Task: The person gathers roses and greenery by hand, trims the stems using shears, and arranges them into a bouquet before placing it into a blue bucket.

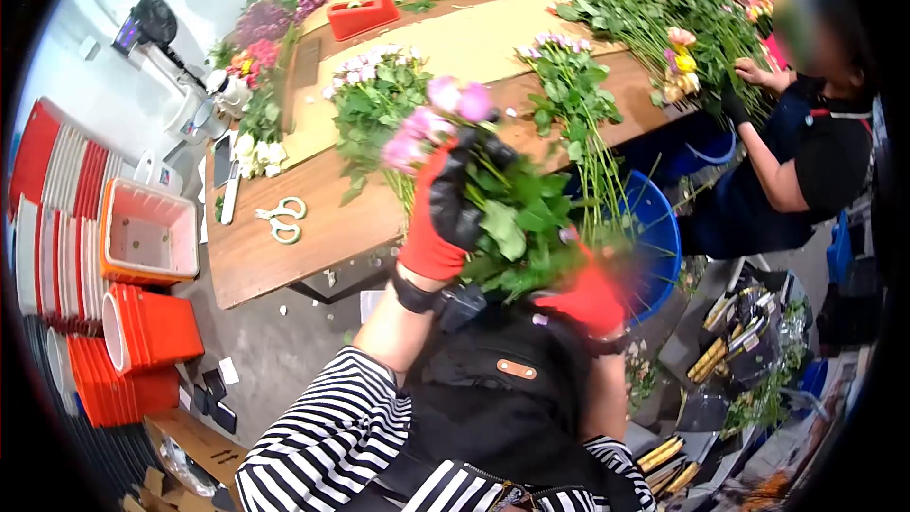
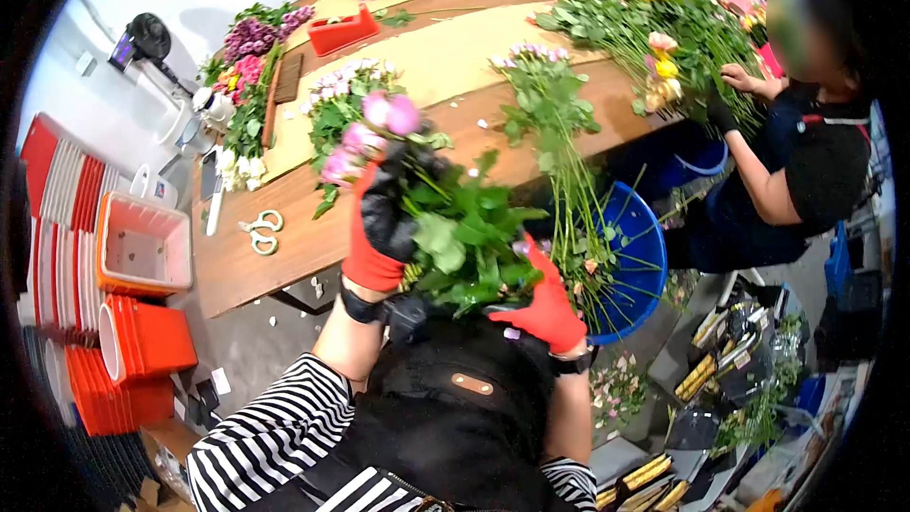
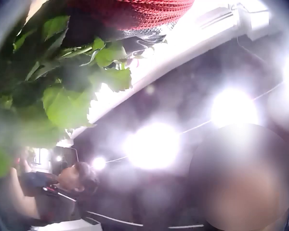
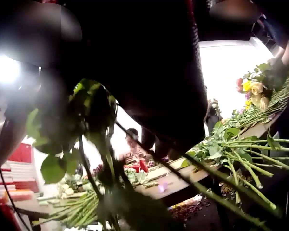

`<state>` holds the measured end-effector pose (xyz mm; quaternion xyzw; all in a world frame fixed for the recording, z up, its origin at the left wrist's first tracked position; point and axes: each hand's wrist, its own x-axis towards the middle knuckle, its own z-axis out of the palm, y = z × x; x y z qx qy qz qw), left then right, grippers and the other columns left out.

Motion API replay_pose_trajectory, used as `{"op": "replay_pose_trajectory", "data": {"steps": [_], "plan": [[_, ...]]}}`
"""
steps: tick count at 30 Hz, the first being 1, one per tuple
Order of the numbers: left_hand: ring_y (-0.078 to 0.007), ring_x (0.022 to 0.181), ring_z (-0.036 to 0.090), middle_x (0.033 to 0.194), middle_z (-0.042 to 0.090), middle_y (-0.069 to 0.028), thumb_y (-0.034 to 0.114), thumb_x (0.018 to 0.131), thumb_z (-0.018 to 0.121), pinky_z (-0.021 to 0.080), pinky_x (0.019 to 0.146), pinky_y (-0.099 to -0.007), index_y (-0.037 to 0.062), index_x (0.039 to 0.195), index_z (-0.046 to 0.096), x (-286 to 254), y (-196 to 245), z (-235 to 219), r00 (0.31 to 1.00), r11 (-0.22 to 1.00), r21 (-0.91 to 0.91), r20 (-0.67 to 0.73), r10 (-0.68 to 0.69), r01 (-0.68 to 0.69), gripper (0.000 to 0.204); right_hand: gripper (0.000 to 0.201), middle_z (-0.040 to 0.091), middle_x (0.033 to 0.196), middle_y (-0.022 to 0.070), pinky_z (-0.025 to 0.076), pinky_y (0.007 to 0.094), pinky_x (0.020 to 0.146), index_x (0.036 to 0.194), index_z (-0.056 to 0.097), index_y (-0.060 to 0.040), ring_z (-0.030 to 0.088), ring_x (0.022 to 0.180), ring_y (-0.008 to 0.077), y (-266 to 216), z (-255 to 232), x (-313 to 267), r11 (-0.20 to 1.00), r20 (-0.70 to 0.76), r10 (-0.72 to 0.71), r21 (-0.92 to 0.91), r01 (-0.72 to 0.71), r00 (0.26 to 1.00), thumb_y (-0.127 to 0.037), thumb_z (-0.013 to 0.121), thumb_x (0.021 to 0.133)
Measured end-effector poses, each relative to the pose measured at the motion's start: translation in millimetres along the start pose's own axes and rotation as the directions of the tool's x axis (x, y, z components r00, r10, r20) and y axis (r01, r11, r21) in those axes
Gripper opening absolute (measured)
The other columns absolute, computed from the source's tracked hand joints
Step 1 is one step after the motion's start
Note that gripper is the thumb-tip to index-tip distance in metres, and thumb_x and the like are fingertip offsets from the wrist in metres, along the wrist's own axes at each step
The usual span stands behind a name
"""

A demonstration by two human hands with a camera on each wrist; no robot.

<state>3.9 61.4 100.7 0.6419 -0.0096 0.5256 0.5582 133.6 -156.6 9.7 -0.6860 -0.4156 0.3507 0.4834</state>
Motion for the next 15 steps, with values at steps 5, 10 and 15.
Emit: {"op": "replay_pose_trajectory", "data": {"steps": [5, 10, 15], "plan": [[-0.0186, 0.095, 0.061, 0.1, 0.063, -0.007, 0.02, 0.097, 0.052, 0.051, 0.083, -0.0329, 0.0056, 0.117, 0.057, 32.6, 13.4, -7.6, 0.911, 0.956, -0.159, -0.298, -0.286, 0.248, 0.025, 0.091, 0.06, 0.117, 0.0174, 0.045, 0.0371, 0.092, 0.145, 0.032, -0.0072, 0.059, 0.106, 0.0297, -53.7, 12.2, 5.5, 0.958, -0.057, 0.203, -0.195, -0.21, 0.978, -0.018, 0.081, 0.069], [-0.0164, 0.092, 0.061, 0.098, 0.063, -0.0067, 0.022, 0.1, 0.044, 0.051, 0.081, -0.0296, 0.0038, 0.115, 0.056, 44.6, -23.2, -54.9, 0.876, 0.915, -0.244, -0.291, -0.385, 0.322, 0.027, 0.08, 0.063, 0.113, 0.0171, 0.048, 0.0361, 0.086, 0.142, 0.036, -0.0065, 0.063, 0.097, 0.0252, -40.9, 6.8, -3.6, 0.972, -0.072, -0.046, -0.235, 0.028, 0.996, -0.011, 0.076, 0.073], [-0.018, 0.107, 0.055, 0.128, 0.053, -0.0111, 0.008, 0.093, 0.048, 0.045, 0.094, -0.0298, 0.001, 0.137, 0.039, 41.3, -42.2, -66.4, 0.969, 0.945, 0.22, -0.119, -0.218, 0.24, 0.046, 0.055, 0.064, 0.113, 0.0163, 0.047, 0.0343, 0.086, 0.129, 0.051, -0.0021, 0.063, 0.097, 0.0226, -2.5, 4.3, -17.6, 0.994, -0.145, 0.109, 0.016, -0.108, 0.983, -0.011, 0.073, 0.079]]}}
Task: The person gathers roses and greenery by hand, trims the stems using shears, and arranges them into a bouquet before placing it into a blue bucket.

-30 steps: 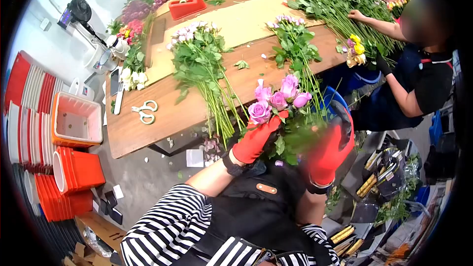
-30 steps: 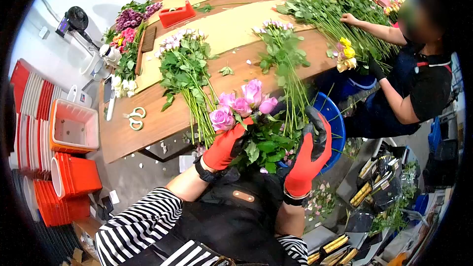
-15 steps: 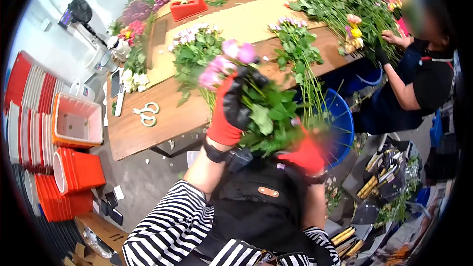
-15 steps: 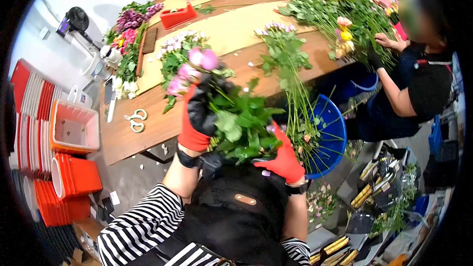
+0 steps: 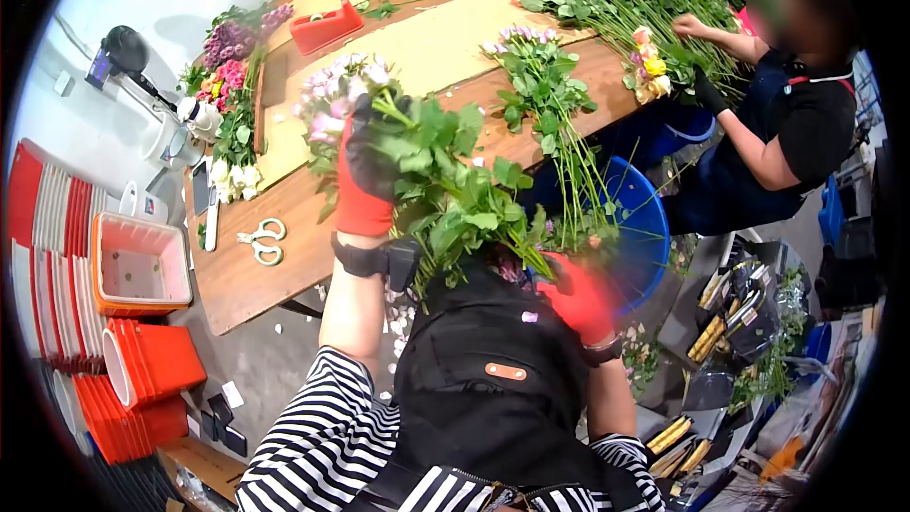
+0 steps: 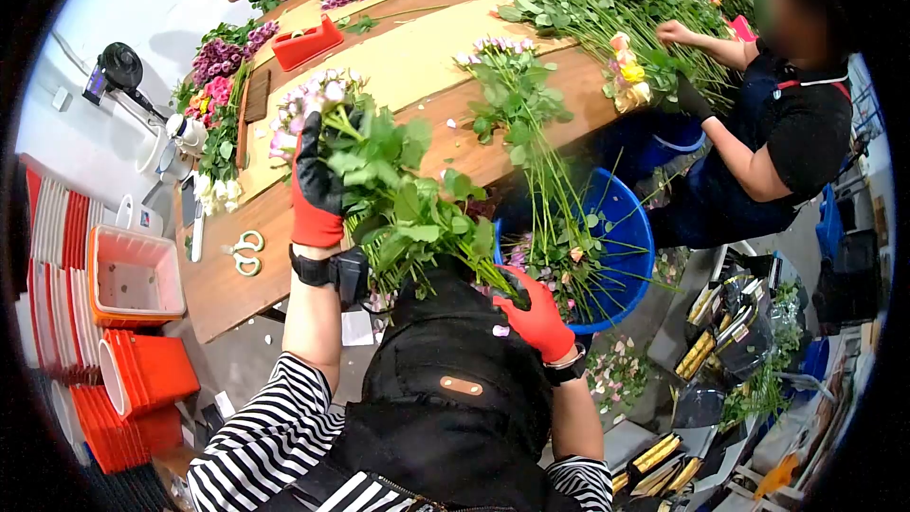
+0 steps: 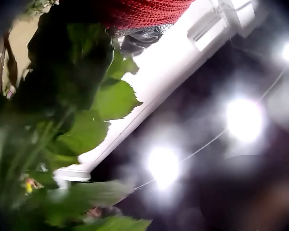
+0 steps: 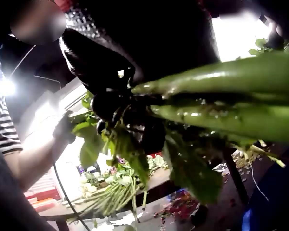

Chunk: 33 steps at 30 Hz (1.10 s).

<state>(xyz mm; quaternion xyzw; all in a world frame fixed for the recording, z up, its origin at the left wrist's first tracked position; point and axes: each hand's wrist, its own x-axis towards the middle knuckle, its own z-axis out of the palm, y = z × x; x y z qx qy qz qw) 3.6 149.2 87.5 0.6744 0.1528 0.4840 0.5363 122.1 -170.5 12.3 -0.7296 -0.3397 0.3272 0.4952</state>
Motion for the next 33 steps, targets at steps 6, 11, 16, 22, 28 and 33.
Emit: {"op": "replay_pose_trajectory", "data": {"steps": [6, 11, 16, 22, 28, 33], "plan": [[-0.0234, 0.117, 0.049, 0.137, 0.041, -0.015, 0.009, 0.084, 0.064, 0.041, 0.1, -0.0349, 0.0078, 0.149, 0.019, -47.6, 11.8, 65.1, 0.857, 0.691, -0.541, 0.118, -0.501, 0.479, 0.079, 0.042, 0.066, 0.099, 0.0106, 0.047, 0.0295, 0.082, 0.125, 0.054, -0.0011, 0.061, 0.09, 0.0149, -26.4, -3.6, -2.5, 0.963, -0.105, 0.238, 0.153, -0.221, 0.966, -0.012, 0.067, 0.086], [-0.0287, 0.107, 0.058, 0.124, 0.054, -0.0164, 0.012, 0.075, 0.075, 0.047, 0.089, -0.0349, 0.0068, 0.138, 0.039, -83.2, 4.2, 114.8, 1.0, 0.947, 0.32, -0.003, -0.005, 0.005, 0.073, 0.038, 0.063, 0.098, 0.0058, 0.047, 0.0259, 0.079, 0.124, 0.053, -0.0001, 0.058, 0.088, 0.0107, 3.6, 8.7, -0.9, 0.965, -0.24, 0.102, 0.26, -0.037, 0.965, -0.008, 0.063, 0.088], [-0.0356, 0.079, 0.058, 0.097, 0.054, -0.0153, 0.006, 0.065, 0.071, 0.048, 0.066, -0.0405, 0.0044, 0.113, 0.058, -86.6, 17.3, 124.3, 0.976, 0.792, 0.574, 0.17, 0.134, -0.208, 0.05, 0.039, 0.062, 0.104, 0.0051, 0.047, 0.0258, 0.081, 0.125, 0.053, 0.0007, 0.057, 0.09, 0.0103, 0.4, 24.3, -5.5, 0.901, -0.273, 0.117, 0.434, 0.013, 0.955, -0.008, 0.063, 0.089], [-0.0349, 0.079, 0.058, 0.097, 0.053, -0.0148, 0.004, 0.062, 0.07, 0.048, 0.066, -0.0405, 0.0052, 0.115, 0.058, -87.2, 38.1, 130.1, 0.92, 0.847, 0.431, 0.358, 0.157, -0.312, 0.054, 0.041, 0.057, 0.115, 0.0079, 0.047, 0.0273, 0.085, 0.129, 0.051, -0.0011, 0.057, 0.097, 0.0128, 33.1, 26.8, -12.9, 0.807, -0.232, 0.219, 0.588, -0.042, 0.948, -0.009, 0.061, 0.09], [-0.0386, 0.076, 0.059, 0.089, 0.057, -0.0174, -0.001, 0.063, 0.067, 0.049, 0.065, -0.0388, 0.0039, 0.106, 0.062, -106.5, 56.5, 149.9, 0.846, 0.961, 0.195, 0.53, 0.064, -0.194, 0.043, 0.036, 0.059, 0.113, 0.008, 0.045, 0.0281, 0.089, 0.128, 0.05, 0.0004, 0.056, 0.102, 0.0142, 11.8, 0.7, -21.9, 0.909, -0.37, -0.111, 0.338, 0.245, 0.922, -0.013, 0.054, 0.095], [-0.0276, 0.08, 0.065, 0.088, 0.064, -0.0145, -0.001, 0.066, 0.068, 0.05, 0.072, -0.0311, 0.0007, 0.101, 0.064, -116.1, 61.2, 150.6, 0.874, 1.0, 0.013, 0.485, -0.013, 0.008, 0.035, 0.019, 0.057, 0.087, 0.0029, 0.045, 0.0281, 0.071, 0.108, 0.055, -0.0034, 0.055, 0.076, 0.012, -33.3, -39.1, -30.6, 0.657, -0.348, -0.049, 0.695, 0.292, 0.936, -0.018, 0.052, 0.095]]}}
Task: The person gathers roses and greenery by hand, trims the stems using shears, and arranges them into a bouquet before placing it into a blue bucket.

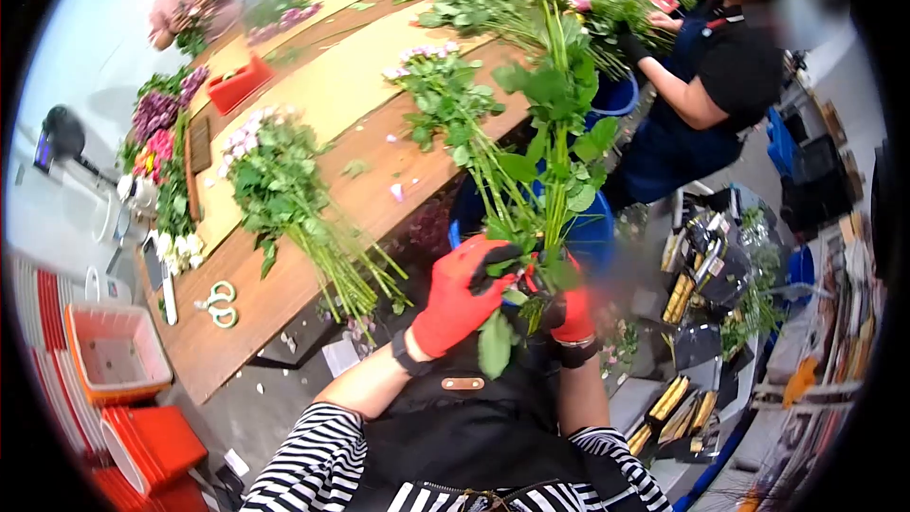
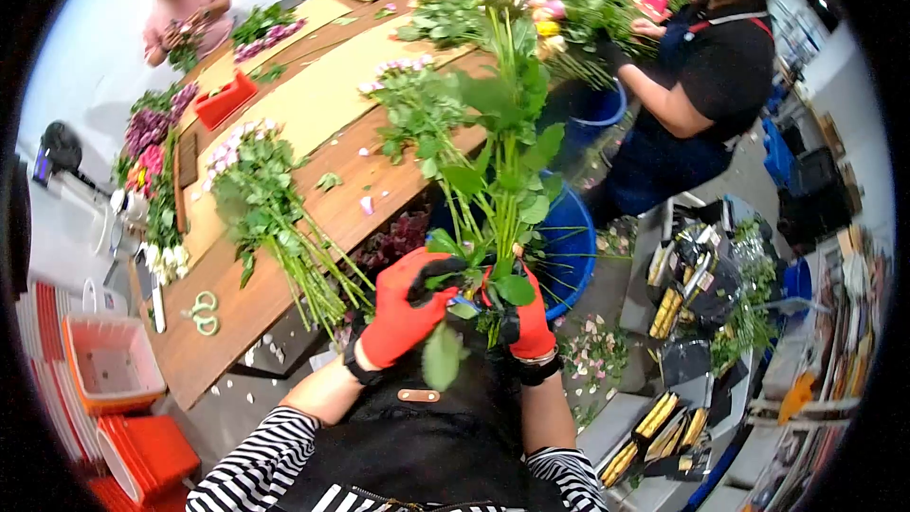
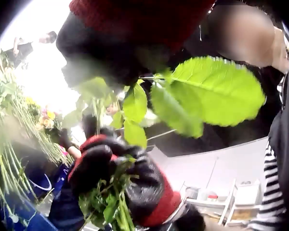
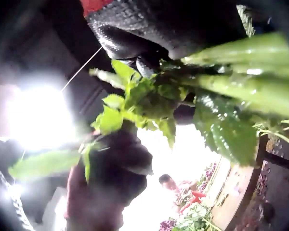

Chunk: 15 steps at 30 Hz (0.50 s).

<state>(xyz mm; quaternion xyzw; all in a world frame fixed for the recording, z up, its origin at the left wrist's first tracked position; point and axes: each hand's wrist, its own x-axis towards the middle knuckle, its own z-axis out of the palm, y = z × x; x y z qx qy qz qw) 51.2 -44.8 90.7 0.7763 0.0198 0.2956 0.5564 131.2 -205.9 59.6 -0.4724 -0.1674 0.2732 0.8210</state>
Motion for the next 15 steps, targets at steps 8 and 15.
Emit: {"op": "replay_pose_trajectory", "data": {"steps": [8, 15], "plan": [[-0.0257, 0.117, 0.054, 0.119, 0.06, -0.0159, 0.015, 0.068, 0.08, 0.041, 0.099, -0.0381, 0.0021, 0.124, 0.054, 6.3, -33.8, 29.3, 0.925, 0.986, 0.146, 0.357, -0.132, 0.085, 0.064, 0.028, 0.056, 0.079, 0.0029, 0.044, 0.0319, 0.072, 0.107, 0.055, -0.0012, 0.053, 0.07, 0.0135, -37.7, -58.2, -29.4, 0.786, 0.091, -0.295, -0.543, 0.295, 0.951, -0.026, 0.043, 0.099], [-0.0261, 0.142, 0.016, 0.157, 0.003, -0.0139, 0.046, 0.055, 0.088, 0.022, 0.113, -0.0372, 0.0087, 0.15, -0.01, 73.8, -25.1, 65.6, 0.924, 0.963, -0.262, 0.349, 0.159, -0.066, 0.142, 0.031, 0.037, 0.06, -0.0055, 0.032, 0.0304, 0.061, 0.116, 0.053, -0.0118, 0.035, 0.049, 0.0074, -7.4, -65.1, -49.7, 0.786, 0.241, 0.089, 0.579, -0.216, 0.967, -0.035, 0.048, 0.096]]}}
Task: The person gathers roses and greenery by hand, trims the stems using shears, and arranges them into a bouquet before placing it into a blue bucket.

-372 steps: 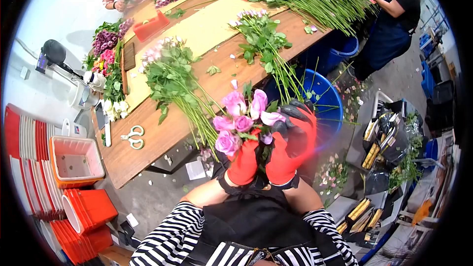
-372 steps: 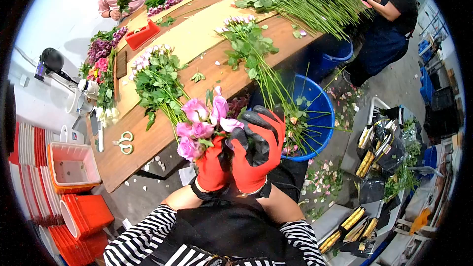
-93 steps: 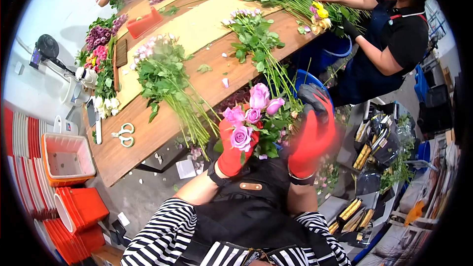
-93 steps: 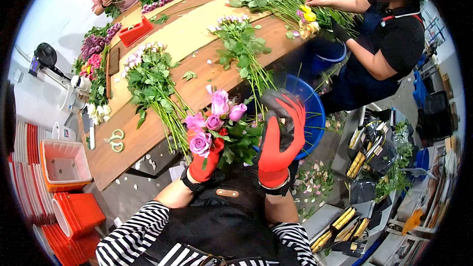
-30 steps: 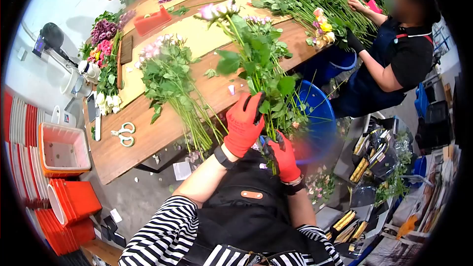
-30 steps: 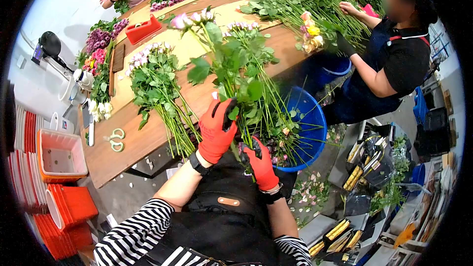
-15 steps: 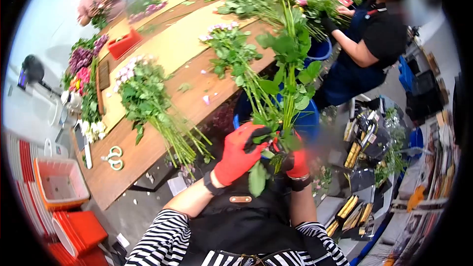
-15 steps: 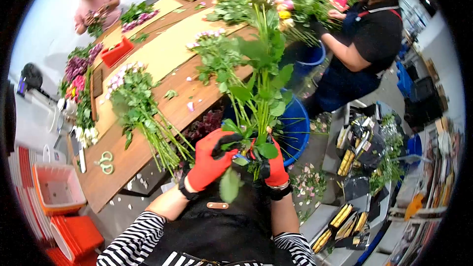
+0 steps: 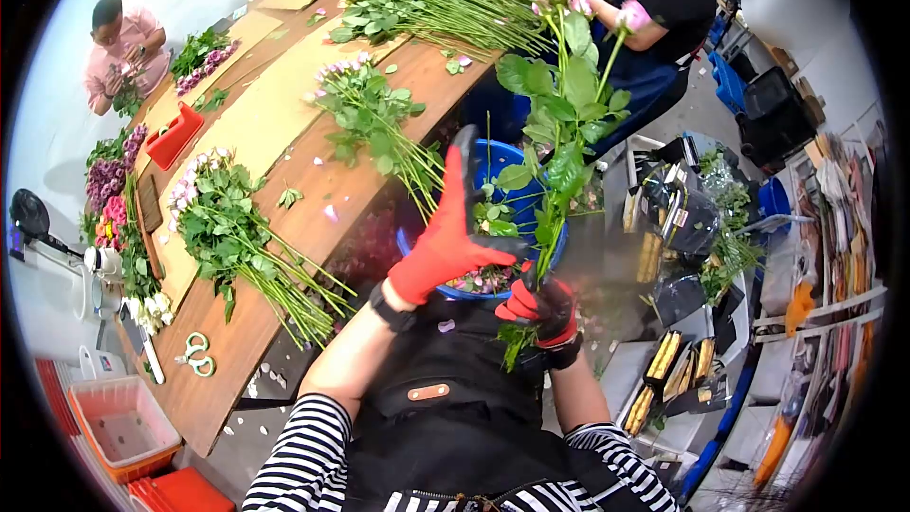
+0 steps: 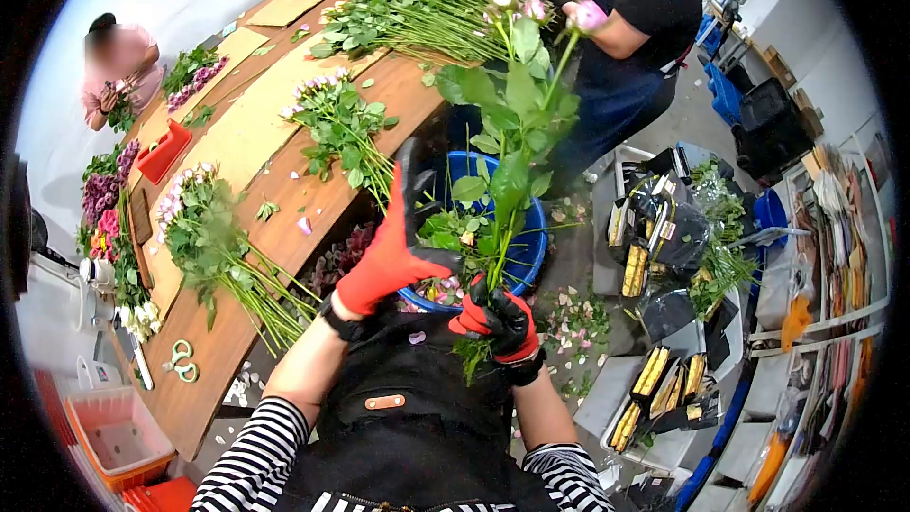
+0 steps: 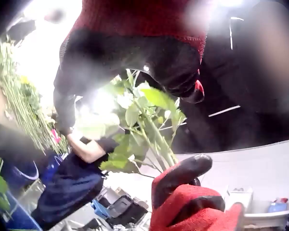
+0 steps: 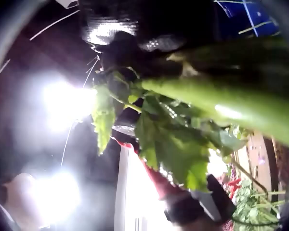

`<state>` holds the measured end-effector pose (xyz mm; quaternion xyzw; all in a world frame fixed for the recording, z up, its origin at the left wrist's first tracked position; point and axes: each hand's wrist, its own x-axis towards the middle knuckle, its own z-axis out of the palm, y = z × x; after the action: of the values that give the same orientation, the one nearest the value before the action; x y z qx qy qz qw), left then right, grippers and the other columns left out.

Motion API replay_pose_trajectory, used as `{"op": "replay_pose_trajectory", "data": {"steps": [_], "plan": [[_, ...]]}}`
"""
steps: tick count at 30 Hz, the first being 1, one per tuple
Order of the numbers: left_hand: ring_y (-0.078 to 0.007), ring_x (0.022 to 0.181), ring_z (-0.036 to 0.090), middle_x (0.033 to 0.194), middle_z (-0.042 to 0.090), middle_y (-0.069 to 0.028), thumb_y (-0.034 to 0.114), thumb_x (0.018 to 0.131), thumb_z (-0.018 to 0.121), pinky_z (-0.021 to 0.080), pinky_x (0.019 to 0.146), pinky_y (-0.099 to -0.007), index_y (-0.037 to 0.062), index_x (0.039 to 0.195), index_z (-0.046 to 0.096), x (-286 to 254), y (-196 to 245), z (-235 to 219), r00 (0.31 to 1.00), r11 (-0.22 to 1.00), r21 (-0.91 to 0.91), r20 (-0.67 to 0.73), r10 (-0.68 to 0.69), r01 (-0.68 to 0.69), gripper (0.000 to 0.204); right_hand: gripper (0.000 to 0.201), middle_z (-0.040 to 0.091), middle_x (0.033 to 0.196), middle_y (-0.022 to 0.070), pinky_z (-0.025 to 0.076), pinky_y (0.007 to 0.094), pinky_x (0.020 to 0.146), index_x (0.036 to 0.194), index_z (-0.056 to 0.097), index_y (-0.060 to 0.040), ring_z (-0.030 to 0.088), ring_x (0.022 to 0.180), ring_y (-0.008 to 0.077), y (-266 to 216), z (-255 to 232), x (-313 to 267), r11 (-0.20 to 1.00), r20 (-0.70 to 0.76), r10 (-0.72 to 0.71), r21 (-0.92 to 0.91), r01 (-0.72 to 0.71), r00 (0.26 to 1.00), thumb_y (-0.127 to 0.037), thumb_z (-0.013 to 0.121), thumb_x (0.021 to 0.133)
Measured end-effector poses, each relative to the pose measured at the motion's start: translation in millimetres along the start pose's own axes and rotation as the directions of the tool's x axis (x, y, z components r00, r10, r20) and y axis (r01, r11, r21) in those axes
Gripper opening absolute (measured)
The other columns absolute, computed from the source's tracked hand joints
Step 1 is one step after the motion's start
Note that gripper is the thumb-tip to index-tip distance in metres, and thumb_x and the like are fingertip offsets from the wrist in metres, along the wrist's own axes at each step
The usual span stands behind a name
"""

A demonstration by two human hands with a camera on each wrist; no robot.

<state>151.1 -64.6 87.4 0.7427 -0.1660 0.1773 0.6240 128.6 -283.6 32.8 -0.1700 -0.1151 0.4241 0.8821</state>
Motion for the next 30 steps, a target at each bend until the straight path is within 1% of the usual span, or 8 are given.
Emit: {"op": "replay_pose_trajectory", "data": {"steps": [3, 4, 9, 16, 20, 22, 26, 30], "plan": [[-0.0225, 0.141, 0.021, 0.158, 0.005, -0.012, 0.039, 0.056, 0.089, 0.023, 0.113, -0.0355, 0.0079, 0.15, -0.011, 26.3, -8.2, 16.7, 0.996, 0.994, -0.1, 0.077, 0.049, -0.041, 0.141, 0.039, 0.037, 0.058, -0.0071, 0.032, 0.0295, 0.061, 0.126, 0.052, -0.0157, 0.035, 0.046, 0.0061, 14.1, -14.1, 9.6, 0.996, 0.203, 0.029, 0.072, -0.044, 0.979, -0.04, 0.049, 0.095], [-0.0202, 0.138, 0.027, 0.157, 0.012, -0.0116, 0.03, 0.06, 0.088, 0.026, 0.111, -0.0342, 0.0071, 0.151, -0.008, 20.7, -3.8, 22.0, 0.96, 0.863, -0.431, 0.205, -0.19, 0.263, 0.134, 0.04, 0.038, 0.059, -0.007, 0.032, 0.0293, 0.061, 0.127, 0.052, -0.0161, 0.035, 0.046, 0.0061, 17.9, -15.6, 12.6, 0.996, 0.242, 0.021, 0.082, -0.042, 0.97, -0.04, 0.048, 0.096], [-0.0325, 0.08, 0.065, 0.093, 0.065, -0.0153, 0.013, 0.071, 0.074, 0.051, 0.072, -0.0359, 0.0034, 0.107, 0.06, -19.7, 7.1, 36.6, 1.0, 0.872, 0.489, -0.009, -0.006, 0.01, 0.04, 0.021, 0.036, 0.058, -0.0042, 0.03, 0.0302, 0.059, 0.096, 0.053, -0.0124, 0.033, 0.048, 0.0091, 15.8, 3.5, 8.5, 0.996, -0.049, -0.008, 0.087, 0.012, 0.999, -0.032, 0.046, 0.096], [-0.0278, 0.067, 0.063, 0.078, 0.063, -0.0128, 0.009, 0.074, 0.071, 0.049, 0.06, -0.0333, 0.0036, 0.096, 0.061, -62.1, 30.4, 13.0, 0.985, 0.97, 0.243, 0.161, -0.06, 0.019, 0.025, 0.028, 0.047, 0.069, 0.0031, 0.04, 0.0288, 0.064, 0.095, 0.052, -0.0013, 0.044, 0.058, 0.0124, 16.7, 1.3, 2.2, 0.989, -0.24, -0.12, -0.118, 0.093, 0.963, -0.024, 0.036, 0.101], [-0.0168, 0.056, 0.055, 0.069, 0.058, -0.0114, 0.008, 0.077, 0.073, 0.044, 0.054, -0.0298, 0.0033, 0.098, 0.06, -77.6, 12.6, 3.9, 0.974, 0.922, 0.331, -0.171, -0.151, 0.201, 0.025, 0.029, 0.046, 0.072, 0.0017, 0.038, 0.0266, 0.059, 0.096, 0.056, -0.0003, 0.041, 0.058, 0.0091, -6.9, 14.7, 9.5, 0.706, -0.201, -0.273, -0.706, 0.054, 0.941, -0.023, 0.04, 0.1], [-0.0204, 0.081, 0.062, 0.093, 0.063, -0.0163, 0.01, 0.074, 0.076, 0.049, 0.073, -0.0307, 0.0005, 0.116, 0.055, -61.0, 6.3, -1.9, 0.942, 0.918, 0.295, -0.283, -0.18, 0.264, 0.048, 0.028, 0.047, 0.071, 0.0009, 0.039, 0.0249, 0.06, 0.097, 0.056, 0.0018, 0.043, 0.06, 0.0093, -6.5, 7.2, 9.0, 0.728, -0.296, -0.221, -0.684, -0.045, 0.929, -0.021, 0.04, 0.1], [-0.0309, 0.12, 0.053, 0.134, 0.048, -0.0225, 0.027, 0.066, 0.084, 0.045, 0.094, -0.0344, -0.0002, 0.147, 0.02, -18.3, 2.4, 9.9, 0.951, 0.912, 0.379, -0.307, -0.035, 0.156, 0.107, 0.025, 0.052, 0.074, 0.003, 0.043, 0.0271, 0.064, 0.1, 0.057, 0.0021, 0.049, 0.068, 0.0109, 11.6, 8.9, 5.9, 0.247, 0.03, -0.427, -0.958, 0.148, 0.904, -0.019, 0.043, 0.099], [-0.0359, 0.084, 0.063, 0.095, 0.063, -0.0178, 0.009, 0.073, 0.073, 0.05, 0.074, -0.0364, 0.0032, 0.112, 0.058, -4.8, -0.1, 28.0, 0.957, 0.862, 0.46, -0.277, -0.087, 0.211, 0.042, 0.027, 0.06, 0.095, 0.0095, 0.047, 0.0275, 0.079, 0.121, 0.053, 0.0014, 0.058, 0.088, 0.015, 39.6, -42.5, 1.8, 0.89, -0.452, -0.255, -0.455, 0.025, 0.855, -0.01, 0.052, 0.096]]}}
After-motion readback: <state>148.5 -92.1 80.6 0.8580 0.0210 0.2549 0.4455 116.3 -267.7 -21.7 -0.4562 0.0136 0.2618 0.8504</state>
